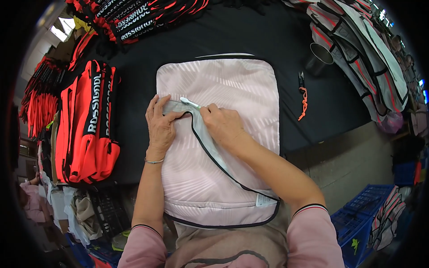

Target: Inspecting and cleaning bags by trimming loose threads with clippers and brushing surfaces with a toothbrush before packing them.

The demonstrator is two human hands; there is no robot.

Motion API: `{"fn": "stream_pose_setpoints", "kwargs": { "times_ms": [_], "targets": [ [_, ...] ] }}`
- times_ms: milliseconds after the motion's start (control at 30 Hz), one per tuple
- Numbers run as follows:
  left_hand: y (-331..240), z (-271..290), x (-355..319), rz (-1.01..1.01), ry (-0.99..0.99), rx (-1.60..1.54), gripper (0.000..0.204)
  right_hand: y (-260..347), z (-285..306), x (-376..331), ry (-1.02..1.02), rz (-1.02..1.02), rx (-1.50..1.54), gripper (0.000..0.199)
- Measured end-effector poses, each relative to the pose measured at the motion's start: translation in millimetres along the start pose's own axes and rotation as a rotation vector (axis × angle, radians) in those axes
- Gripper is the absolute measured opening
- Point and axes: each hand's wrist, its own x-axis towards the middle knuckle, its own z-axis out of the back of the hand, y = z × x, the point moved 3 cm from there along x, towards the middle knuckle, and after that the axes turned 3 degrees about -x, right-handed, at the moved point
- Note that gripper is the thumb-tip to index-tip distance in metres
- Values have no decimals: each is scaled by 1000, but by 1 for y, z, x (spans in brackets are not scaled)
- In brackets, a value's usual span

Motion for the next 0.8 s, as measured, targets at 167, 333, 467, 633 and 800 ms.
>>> {"fn": "stream_pose_setpoints", "kwargs": {
  "times_ms": [167, 333, 467, 633, 800],
  "targets": [
    [2, 1, -2, -2, -46, -61, 29, -16, 12, -19, 75, 75, -73, 10],
    [-5, 8, -2, -10, -133, 62, 35, 7, 54, -79, 254, 51, -129, 16],
    [-44, -3, -4, -304, 182, -103, 45, 30, 78, -121, 304, 36, -179, 25],
    [-47, -4, -5, -361, 202, -268, 14, 34, 90, -118, 315, -45, -174, 25],
    [-44, -7, -7, -348, 199, -314, 15, 33, 67, -111, 214, -41, -191, 17]
  ]
}}
